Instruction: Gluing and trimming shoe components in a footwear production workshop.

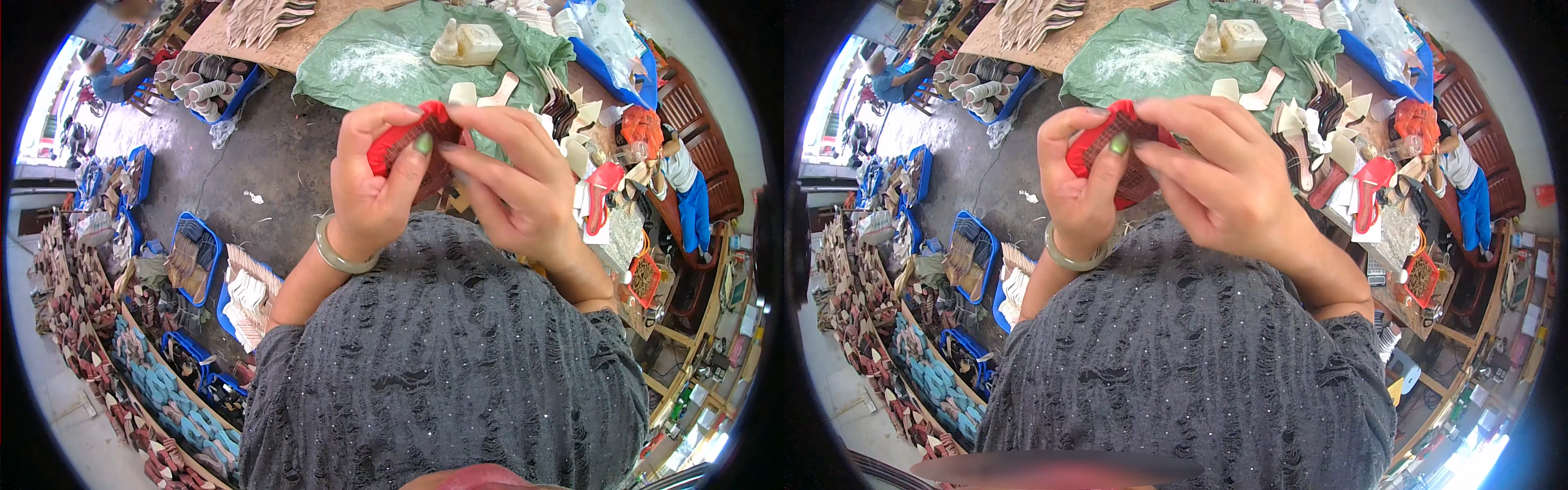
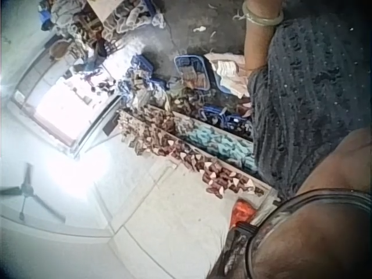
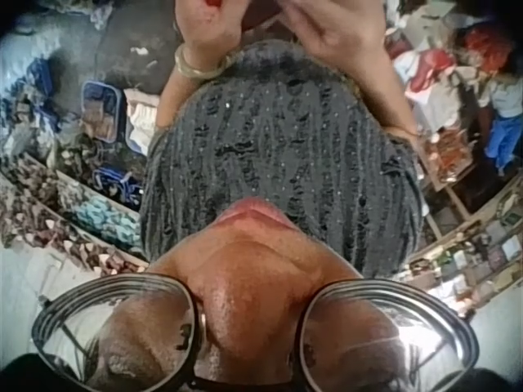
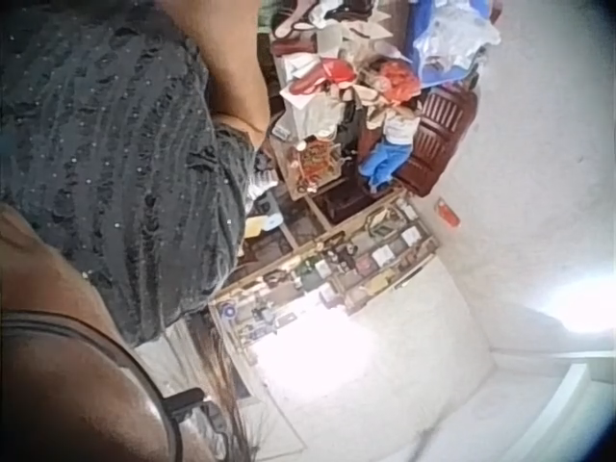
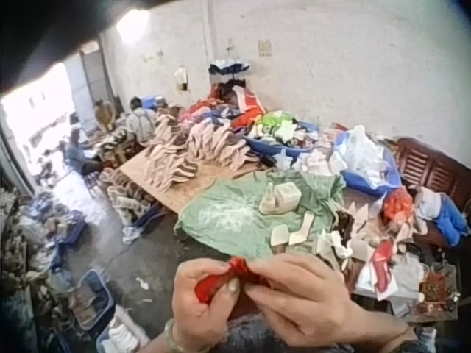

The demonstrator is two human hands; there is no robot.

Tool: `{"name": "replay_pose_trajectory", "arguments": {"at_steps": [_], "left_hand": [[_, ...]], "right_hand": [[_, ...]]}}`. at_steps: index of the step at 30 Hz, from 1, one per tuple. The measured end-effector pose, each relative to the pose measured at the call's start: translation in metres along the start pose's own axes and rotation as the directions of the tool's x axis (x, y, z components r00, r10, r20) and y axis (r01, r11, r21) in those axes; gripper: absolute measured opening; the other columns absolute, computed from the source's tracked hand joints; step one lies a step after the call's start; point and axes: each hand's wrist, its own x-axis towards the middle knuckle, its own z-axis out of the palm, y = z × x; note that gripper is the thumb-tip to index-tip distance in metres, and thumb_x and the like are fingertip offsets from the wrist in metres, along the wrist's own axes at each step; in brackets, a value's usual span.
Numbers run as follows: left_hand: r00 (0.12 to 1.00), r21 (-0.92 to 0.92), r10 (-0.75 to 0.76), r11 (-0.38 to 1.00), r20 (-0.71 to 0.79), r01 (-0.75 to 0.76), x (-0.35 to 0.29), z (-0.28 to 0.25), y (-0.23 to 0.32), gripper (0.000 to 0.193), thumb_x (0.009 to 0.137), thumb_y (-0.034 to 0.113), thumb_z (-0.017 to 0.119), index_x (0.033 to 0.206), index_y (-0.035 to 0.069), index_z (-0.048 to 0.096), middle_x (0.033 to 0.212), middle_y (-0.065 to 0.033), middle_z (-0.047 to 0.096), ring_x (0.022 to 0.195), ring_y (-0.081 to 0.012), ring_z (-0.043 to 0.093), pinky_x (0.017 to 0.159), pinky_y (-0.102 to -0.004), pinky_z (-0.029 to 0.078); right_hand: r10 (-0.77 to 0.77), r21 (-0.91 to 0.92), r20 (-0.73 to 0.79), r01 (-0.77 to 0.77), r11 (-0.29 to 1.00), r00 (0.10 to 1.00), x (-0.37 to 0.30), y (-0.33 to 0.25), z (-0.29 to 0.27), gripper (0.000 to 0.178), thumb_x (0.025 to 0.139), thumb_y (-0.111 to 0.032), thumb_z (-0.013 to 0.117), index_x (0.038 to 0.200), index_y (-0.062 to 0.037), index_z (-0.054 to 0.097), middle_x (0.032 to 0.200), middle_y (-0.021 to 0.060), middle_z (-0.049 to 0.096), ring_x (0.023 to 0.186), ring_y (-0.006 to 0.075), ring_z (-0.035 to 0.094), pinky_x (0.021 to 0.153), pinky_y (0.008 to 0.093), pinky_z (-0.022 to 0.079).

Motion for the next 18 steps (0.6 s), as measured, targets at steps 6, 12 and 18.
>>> {"name": "replay_pose_trajectory", "arguments": {"at_steps": [6, 12, 18], "left_hand": [[0.997, -0.143, -0.068, 0.988, -0.038, 0.062, -0.006, 0.004, 0.001, 0.033, 0.089, -0.001, 0.053, 0.118, -0.001, 0.038, 0.112, -0.0119, 0.050, 0.099, -0.0151, 0.057, 0.085, -0.0276, 0.047], [0.998, -0.029, 0.055, 0.998, -0.022, -0.056, -0.014, 0.007, 0.001, 0.031, 0.088, 0.000, 0.054, 0.117, -0.001, 0.041, 0.113, -0.0121, 0.050, 0.098, -0.0143, 0.056, 0.085, -0.0274, 0.047], [0.997, 0.020, 0.054, 0.998, -0.052, -0.053, -0.019, 0.016, 0.006, 0.030, 0.088, 0.001, 0.055, 0.115, -0.001, 0.041, 0.111, -0.0118, 0.050, 0.095, -0.0134, 0.056, 0.083, -0.0266, 0.048]], "right_hand": [[0.317, 0.247, -0.163, -0.273, 0.930, 0.934, -0.002, -0.001, 0.002, 0.030, 0.071, 0.001, 0.066, 0.101, -0.0007, 0.063, 0.104, 0.0121, 0.059, 0.090, 0.0208, 0.058, 0.077, 0.0308, 0.048], [0.491, 0.504, -0.110, -0.378, 0.777, 0.864, -0.008, -0.004, 0.018, 0.025, 0.072, 0.001, 0.064, 0.097, -0.0022, 0.066, 0.093, 0.0075, 0.058, 0.085, 0.0161, 0.057, 0.075, 0.0259, 0.045], [0.350, 0.340, -0.220, -0.265, 0.902, 0.911, -0.016, -0.003, 0.014, 0.023, 0.068, 0.006, 0.062, 0.088, -0.0030, 0.069, 0.084, 0.0068, 0.061, 0.078, 0.0168, 0.057, 0.068, 0.0259, 0.046]]}}
